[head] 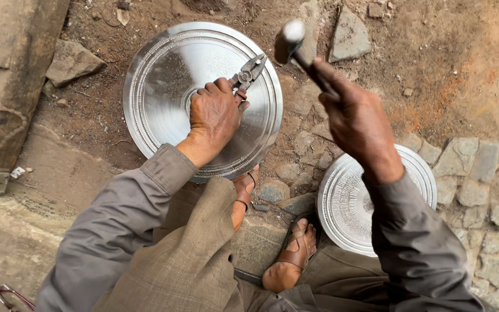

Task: The person sits on the ground and uses a hammer and pliers to shape the edge of a large circular metal object. They repeatedly strike the pliers held against the rim to create a patterned edge.

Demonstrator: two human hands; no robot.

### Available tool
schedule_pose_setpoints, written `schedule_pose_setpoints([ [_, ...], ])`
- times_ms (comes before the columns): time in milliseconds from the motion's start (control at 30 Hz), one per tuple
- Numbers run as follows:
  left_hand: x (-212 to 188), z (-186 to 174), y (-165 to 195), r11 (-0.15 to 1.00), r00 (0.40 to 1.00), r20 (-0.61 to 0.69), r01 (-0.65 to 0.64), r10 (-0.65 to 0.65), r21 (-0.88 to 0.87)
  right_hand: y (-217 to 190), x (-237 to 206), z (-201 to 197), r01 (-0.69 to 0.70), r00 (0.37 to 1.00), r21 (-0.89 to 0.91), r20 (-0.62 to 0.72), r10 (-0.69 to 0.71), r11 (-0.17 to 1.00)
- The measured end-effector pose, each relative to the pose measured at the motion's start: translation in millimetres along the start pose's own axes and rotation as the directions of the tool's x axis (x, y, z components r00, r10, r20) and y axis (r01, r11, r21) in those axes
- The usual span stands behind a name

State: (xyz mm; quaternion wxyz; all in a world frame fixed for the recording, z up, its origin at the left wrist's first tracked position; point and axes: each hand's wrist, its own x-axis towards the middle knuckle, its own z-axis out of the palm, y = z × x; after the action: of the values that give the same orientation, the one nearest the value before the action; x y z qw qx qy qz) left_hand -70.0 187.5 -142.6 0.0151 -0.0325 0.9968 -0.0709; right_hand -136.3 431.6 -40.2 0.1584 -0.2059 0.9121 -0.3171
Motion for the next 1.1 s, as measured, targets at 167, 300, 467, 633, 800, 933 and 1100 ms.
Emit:
schedule_pose_setpoints([
  [167,0.3,7.9,-4.1,0.997,0.996,-0.084,0.010,-0.016,-0.075,-37.3,4.2,-32.4,0.649,0.720,0.383,-0.590,-0.366,0.657],
  [300,-5.7,4.6,-2.9,0.999,0.999,-0.038,-0.013,0.012,-0.033,-1.2,21.9,30.2,0.641,0.716,0.049,-0.396,-0.574,0.766],
  [467,-11.9,0.1,-3.4,0.985,0.999,0.016,-0.032,0.035,-0.171,53.3,9.8,76.6,-0.113,0.992,0.107,0.072,0.105,0.988],
  [633,3.8,9.3,-23.1,0.904,0.989,0.145,0.033,0.032,-0.426,51.7,-14.8,62.5,0.117,0.982,0.498,-0.188,-0.025,0.859],
  [800,2.8,18.7,-27.5,0.906,0.995,0.083,-0.018,0.058,-0.424,50.1,-22.5,58.4,0.076,0.983,0.467,-0.182,0.012,0.881],
  [933,2.0,21.6,-24.3,0.903,0.997,0.023,-0.056,0.072,-0.427,63.7,-25.9,64.7,0.066,0.986,0.468,-0.165,0.013,0.881],
  [1100,5.0,25.3,-22.8,0.919,0.994,0.088,-0.019,0.059,-0.394,65.6,-27.1,65.7,0.047,0.985,0.421,-0.168,0.027,0.906],
])
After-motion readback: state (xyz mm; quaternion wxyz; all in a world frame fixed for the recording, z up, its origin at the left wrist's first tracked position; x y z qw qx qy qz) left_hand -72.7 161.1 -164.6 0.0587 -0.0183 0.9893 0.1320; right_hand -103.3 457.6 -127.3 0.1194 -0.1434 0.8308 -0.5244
